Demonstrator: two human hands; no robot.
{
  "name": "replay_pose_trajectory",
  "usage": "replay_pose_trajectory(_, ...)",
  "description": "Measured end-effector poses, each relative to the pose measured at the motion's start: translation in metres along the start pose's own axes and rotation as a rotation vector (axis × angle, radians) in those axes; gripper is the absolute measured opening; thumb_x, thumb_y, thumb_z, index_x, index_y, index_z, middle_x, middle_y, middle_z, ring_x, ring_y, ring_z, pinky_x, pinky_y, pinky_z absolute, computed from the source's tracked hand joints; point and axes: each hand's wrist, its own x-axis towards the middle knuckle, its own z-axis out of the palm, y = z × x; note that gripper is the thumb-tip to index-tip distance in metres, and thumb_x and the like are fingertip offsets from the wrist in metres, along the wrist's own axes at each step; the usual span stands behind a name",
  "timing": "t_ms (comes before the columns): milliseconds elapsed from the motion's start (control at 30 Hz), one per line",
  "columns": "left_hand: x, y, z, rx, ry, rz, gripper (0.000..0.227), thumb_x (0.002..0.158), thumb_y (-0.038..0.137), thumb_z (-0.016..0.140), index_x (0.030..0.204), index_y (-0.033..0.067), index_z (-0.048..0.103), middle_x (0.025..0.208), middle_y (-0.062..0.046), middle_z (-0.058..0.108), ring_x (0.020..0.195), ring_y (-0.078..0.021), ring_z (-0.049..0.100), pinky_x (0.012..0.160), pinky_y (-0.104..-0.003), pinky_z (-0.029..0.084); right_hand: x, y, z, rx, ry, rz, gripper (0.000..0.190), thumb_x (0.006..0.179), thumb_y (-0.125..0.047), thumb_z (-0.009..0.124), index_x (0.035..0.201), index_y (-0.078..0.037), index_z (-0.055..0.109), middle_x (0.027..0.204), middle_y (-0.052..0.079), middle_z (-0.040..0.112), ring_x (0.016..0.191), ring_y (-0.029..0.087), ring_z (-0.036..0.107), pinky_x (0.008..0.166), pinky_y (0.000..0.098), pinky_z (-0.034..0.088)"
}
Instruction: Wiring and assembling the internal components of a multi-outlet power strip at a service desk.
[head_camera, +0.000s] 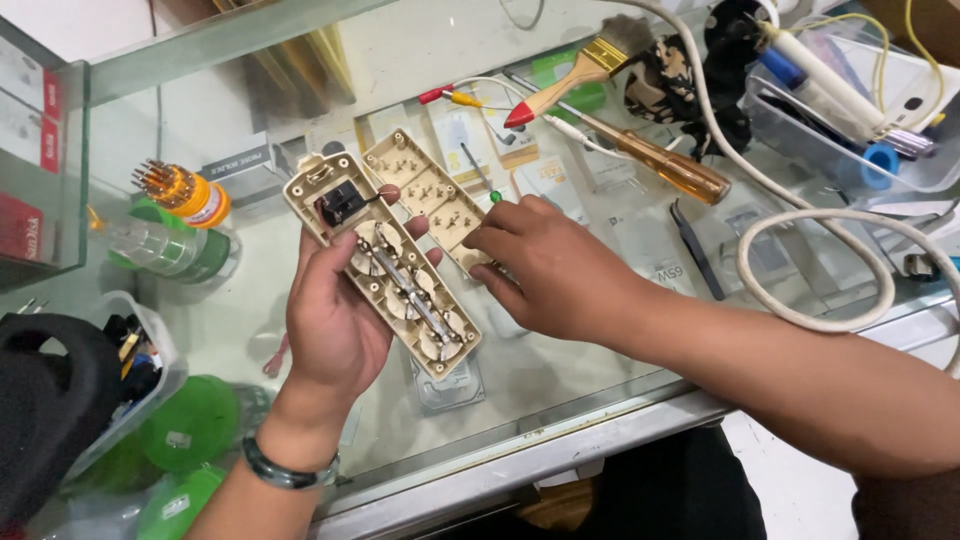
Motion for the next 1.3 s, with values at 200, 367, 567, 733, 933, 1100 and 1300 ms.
replay_pose_trajectory(200, -0.001, -0.002, -0.002, 0.003, -0.017, 0.016, 0.046, 0.097, 0.006, 0.048, 0.143, 0.0058, 0.046, 0.131, -0.020, 0.062, 0.107, -0.0399, 0.067, 0.085, -0.055, 0.062, 0.002, 0.000, -0.006, 0.014, 0.027, -0.010, 0.015, 0.099, -0.014, 0.061, 0.107, -0.002, 0.065, 0.092, 0.015, 0.058, 0.083, 0.040, 0.059, 0.075, 0.0489, 0.048)
replay_pose_trajectory(367, -0.003, -0.002, -0.002, 0.016, -0.023, 0.004, 0.047, 0.093, 0.002, 0.049, 0.140, 0.0041, 0.048, 0.128, -0.021, 0.062, 0.109, -0.0398, 0.067, 0.087, -0.055, 0.062, 0.007, 0.015, -0.025, -0.428, 0.139, 0.230, 0.013, 0.101, -0.011, 0.064, 0.093, -0.002, 0.069, 0.079, 0.011, 0.063, 0.072, 0.032, 0.064, 0.043, 0.0394, 0.051)
replay_pose_trajectory(567, -0.002, -0.005, -0.003, 0.007, -0.012, 0.026, 0.040, 0.096, 0.007, 0.053, 0.136, 0.0053, 0.051, 0.125, -0.020, 0.065, 0.104, -0.0392, 0.069, 0.081, -0.054, 0.063, 0.006, 0.091, -0.020, -0.780, 0.170, 0.450, 0.025, 0.098, -0.028, 0.066, 0.105, -0.005, 0.070, 0.101, 0.014, 0.068, 0.096, 0.038, 0.060, 0.058, 0.0460, 0.053)
replay_pose_trajectory(733, 0.003, -0.006, -0.009, 0.113, -0.066, 0.071, 0.035, 0.098, 0.016, 0.054, 0.132, 0.0081, 0.049, 0.129, -0.016, 0.063, 0.104, -0.0317, 0.070, 0.083, -0.050, 0.066, 0.004, 0.110, -0.011, -0.818, 0.178, 0.420, 0.023, 0.092, -0.030, 0.070, 0.100, -0.008, 0.072, 0.094, 0.011, 0.062, 0.090, 0.034, 0.058, 0.053, 0.0412, 0.051)
replay_pose_trajectory(933, 0.007, -0.004, -0.015, 0.222, -0.143, 0.123, 0.036, 0.101, 0.024, 0.052, 0.135, 0.0128, 0.046, 0.133, -0.013, 0.062, 0.107, -0.0257, 0.071, 0.089, -0.047, 0.068, 0.010, 0.097, -0.011, -0.830, 0.182, 0.399, 0.024, 0.090, -0.030, 0.073, 0.102, -0.010, 0.075, 0.091, 0.009, 0.061, 0.091, 0.032, 0.063, 0.060, 0.0390, 0.055)
replay_pose_trajectory(1100, 0.010, 0.002, -0.013, 0.257, -0.126, 0.103, 0.042, 0.105, 0.035, 0.044, 0.140, 0.0112, 0.043, 0.126, -0.016, 0.064, 0.107, -0.0297, 0.071, 0.093, -0.051, 0.065, 0.010, 0.085, 0.005, -0.861, 0.237, 0.341, 0.025, 0.086, -0.030, 0.076, 0.099, -0.009, 0.073, 0.088, 0.010, 0.060, 0.084, 0.034, 0.061, 0.066, 0.0457, 0.052)
replay_pose_trajectory(1300, 0.011, -0.003, -0.013, 0.208, -0.046, 0.065, 0.055, 0.104, 0.051, 0.029, 0.140, 0.0147, 0.049, 0.127, -0.010, 0.064, 0.104, -0.0241, 0.070, 0.093, -0.049, 0.065, 0.013, 0.051, 0.014, -0.768, 0.323, 0.190, 0.020, 0.091, -0.022, 0.072, 0.106, -0.010, 0.074, 0.090, 0.010, 0.066, 0.085, 0.030, 0.065, 0.072, 0.0423, 0.053)
